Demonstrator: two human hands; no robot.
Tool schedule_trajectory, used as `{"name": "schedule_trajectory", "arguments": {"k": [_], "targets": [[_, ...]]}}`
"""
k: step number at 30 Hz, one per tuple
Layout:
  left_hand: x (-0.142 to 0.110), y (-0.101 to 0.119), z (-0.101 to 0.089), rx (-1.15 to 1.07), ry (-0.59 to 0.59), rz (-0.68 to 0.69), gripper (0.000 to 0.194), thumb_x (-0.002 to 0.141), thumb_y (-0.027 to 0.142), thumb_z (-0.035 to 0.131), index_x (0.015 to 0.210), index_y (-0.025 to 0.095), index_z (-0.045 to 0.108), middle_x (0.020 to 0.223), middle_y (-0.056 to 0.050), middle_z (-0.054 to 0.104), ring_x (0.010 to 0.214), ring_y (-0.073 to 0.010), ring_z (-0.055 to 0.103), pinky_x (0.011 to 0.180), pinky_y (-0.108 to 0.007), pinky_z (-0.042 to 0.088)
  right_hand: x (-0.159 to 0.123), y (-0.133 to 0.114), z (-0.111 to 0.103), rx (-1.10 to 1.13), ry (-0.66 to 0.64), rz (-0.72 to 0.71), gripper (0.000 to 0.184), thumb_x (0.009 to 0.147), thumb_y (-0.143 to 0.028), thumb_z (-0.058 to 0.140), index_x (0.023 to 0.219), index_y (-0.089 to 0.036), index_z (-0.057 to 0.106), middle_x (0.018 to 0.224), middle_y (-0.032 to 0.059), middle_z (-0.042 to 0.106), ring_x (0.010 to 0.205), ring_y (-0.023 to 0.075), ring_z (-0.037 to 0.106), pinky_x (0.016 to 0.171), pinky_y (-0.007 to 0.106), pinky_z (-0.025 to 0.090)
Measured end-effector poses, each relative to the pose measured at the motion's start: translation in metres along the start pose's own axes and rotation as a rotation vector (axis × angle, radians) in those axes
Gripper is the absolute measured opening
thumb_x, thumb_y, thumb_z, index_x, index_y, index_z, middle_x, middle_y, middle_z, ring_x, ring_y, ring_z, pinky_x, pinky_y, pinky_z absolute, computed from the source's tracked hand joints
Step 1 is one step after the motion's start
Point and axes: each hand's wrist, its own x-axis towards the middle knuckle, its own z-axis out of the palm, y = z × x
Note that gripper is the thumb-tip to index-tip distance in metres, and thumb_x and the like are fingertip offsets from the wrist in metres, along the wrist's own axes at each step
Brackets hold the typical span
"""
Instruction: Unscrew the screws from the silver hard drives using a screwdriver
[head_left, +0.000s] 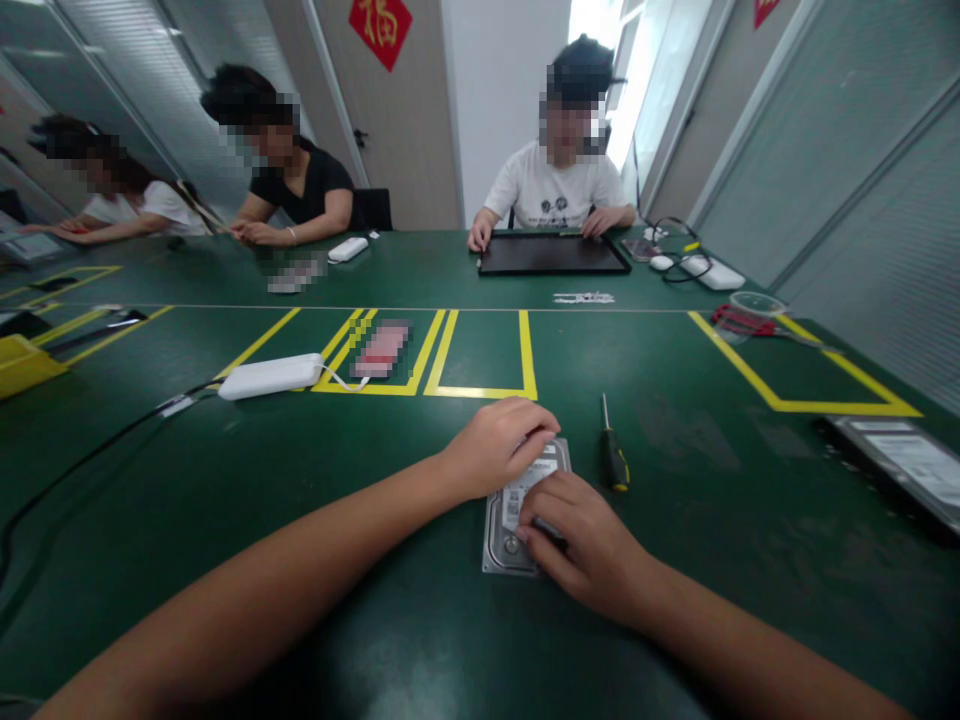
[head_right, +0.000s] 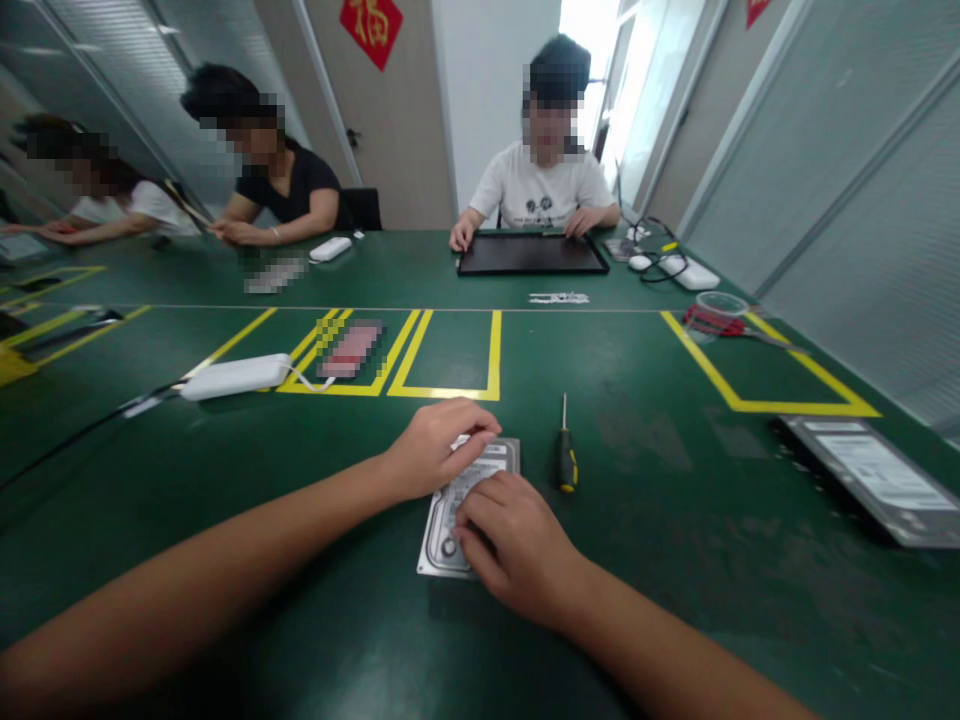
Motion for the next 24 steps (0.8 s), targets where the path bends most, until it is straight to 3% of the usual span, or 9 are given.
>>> {"name": "schedule_trajectory", "arguments": {"k": [6,15,18,24], "targets": [[0.008,-0.004,0.006,-0.017,-0.046,0.001,0.013,0.087,0.014,0.050,0.091,0.016,0.063,0.083,-0.003,0.068,0.074,-0.0145,0.062,0.074,-0.028,0.050,0.001,0.000,0.000,-0.005,0.004,-0.007,0.010,0.092,-0.019,0.051,0.089,-0.017,0.061,0.089,0.0057,0.062,0.088,0.0188,0.053,0.083,0.036,0.042],[0.016,-0.007,0.008,0.019,0.050,0.120,0.014,0.087,0.018,0.050,0.085,0.016,0.064,0.073,-0.001,0.066,0.067,-0.0126,0.059,0.068,-0.026,0.049,0.000,0.003,0.002,0.001,0.008,-0.012,0.010,0.092,-0.020,0.053,0.090,-0.017,0.061,0.089,0.0053,0.062,0.088,0.0187,0.053,0.083,0.036,0.042],[0.019,-0.010,0.008,0.006,-0.017,0.108,0.016,0.092,0.019,0.049,0.091,0.015,0.064,0.082,-0.003,0.068,0.075,-0.0133,0.061,0.074,-0.026,0.050,0.001,0.003,0.002,0.008,-0.001,-0.008,0.009,0.092,-0.020,0.052,0.089,-0.017,0.061,0.089,0.0052,0.062,0.087,0.0185,0.053,0.082,0.035,0.041],[0.025,-0.021,0.008,0.006,-0.273,0.054,0.016,0.099,0.022,0.045,0.097,0.016,0.060,0.093,-0.005,0.066,0.088,-0.0164,0.060,0.082,-0.029,0.048,0.000,0.004,0.001,0.005,-0.017,-0.003,0.011,0.093,-0.020,0.050,0.090,-0.017,0.060,0.088,0.0051,0.061,0.086,0.0182,0.052,0.081,0.035,0.039]]}}
